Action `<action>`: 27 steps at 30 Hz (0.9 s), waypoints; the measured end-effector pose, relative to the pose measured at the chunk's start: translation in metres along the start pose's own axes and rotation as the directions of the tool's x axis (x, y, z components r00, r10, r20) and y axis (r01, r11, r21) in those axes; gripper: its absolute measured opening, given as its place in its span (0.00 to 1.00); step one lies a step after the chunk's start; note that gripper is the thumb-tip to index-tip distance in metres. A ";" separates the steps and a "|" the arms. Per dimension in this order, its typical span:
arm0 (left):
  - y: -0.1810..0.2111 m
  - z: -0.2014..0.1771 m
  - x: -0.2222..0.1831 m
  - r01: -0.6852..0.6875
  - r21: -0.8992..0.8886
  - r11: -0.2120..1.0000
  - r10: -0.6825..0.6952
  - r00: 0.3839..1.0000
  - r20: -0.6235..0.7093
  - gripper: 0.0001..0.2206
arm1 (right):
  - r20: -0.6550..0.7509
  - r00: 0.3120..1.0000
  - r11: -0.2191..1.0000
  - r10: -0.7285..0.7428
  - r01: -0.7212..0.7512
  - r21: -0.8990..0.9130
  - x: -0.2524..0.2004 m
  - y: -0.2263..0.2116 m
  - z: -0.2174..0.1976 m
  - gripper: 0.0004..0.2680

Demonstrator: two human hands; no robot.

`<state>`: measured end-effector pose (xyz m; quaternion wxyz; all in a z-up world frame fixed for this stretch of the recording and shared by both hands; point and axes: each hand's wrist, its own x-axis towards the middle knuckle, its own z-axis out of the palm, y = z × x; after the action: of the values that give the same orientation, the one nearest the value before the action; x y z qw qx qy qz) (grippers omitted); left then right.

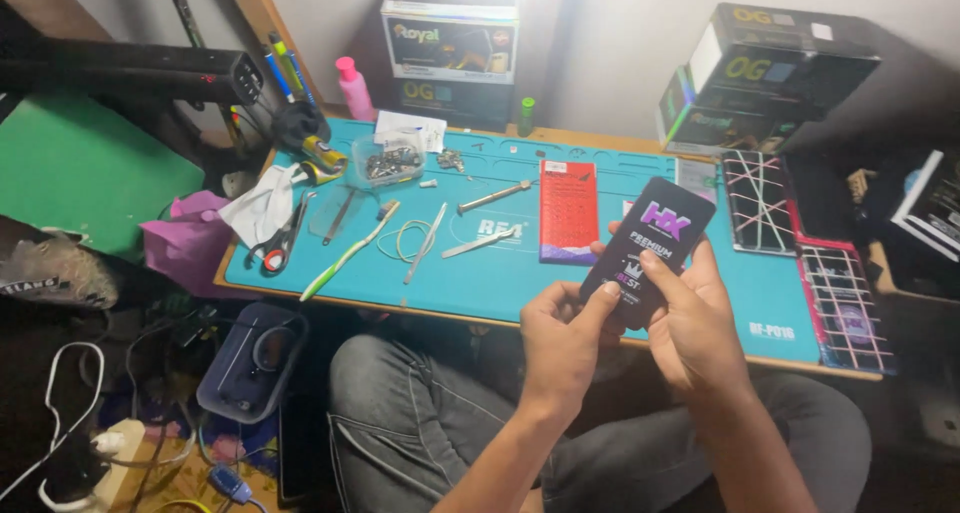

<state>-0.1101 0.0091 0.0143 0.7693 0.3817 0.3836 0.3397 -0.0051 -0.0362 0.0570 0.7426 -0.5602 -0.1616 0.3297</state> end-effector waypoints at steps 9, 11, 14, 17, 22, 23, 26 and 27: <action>0.004 -0.051 0.034 0.076 -0.163 0.984 -0.060 0.993 0.102 0.12 | 0.134 0.989 0.992 0.064 -0.048 -0.116 0.034 0.033 0.024 0.19; 0.006 -0.068 0.038 0.092 -0.151 0.984 -0.080 0.993 0.081 0.14 | 0.143 0.987 0.988 0.077 -0.056 -0.144 0.041 0.036 0.035 0.20; 0.017 -0.089 0.039 0.061 -0.074 0.995 -0.058 0.998 0.035 0.17 | 0.141 0.987 0.984 0.075 -0.051 -0.168 0.047 0.042 0.047 0.20; 0.039 -0.094 0.031 -0.239 0.242 0.940 0.259 0.965 -0.054 0.18 | 0.137 0.987 0.985 0.084 -0.061 -0.164 0.047 0.046 0.060 0.19; 0.063 -0.091 0.026 -0.489 0.540 0.685 0.566 0.824 0.029 0.19 | 0.167 0.983 0.981 0.082 -0.051 -0.185 0.040 0.051 0.078 0.22; 0.064 -0.090 0.027 -0.543 0.546 0.638 0.620 0.783 0.054 0.19 | 0.168 0.980 0.982 0.104 -0.074 -0.176 0.038 0.050 0.080 0.22; 0.062 -0.089 0.030 -0.620 0.538 0.571 0.682 0.723 0.109 0.21 | 0.154 0.979 0.981 0.134 -0.109 -0.161 0.034 0.047 0.084 0.21; 0.060 -0.089 0.031 -0.643 0.532 0.551 0.697 0.705 0.130 0.24 | 0.149 0.978 0.980 0.148 -0.125 -0.154 0.033 0.046 0.084 0.20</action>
<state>-0.1850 0.0918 0.0184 0.4210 0.6821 0.3247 0.5020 -0.0461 0.0543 0.0361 0.6605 -0.5938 -0.2047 0.4114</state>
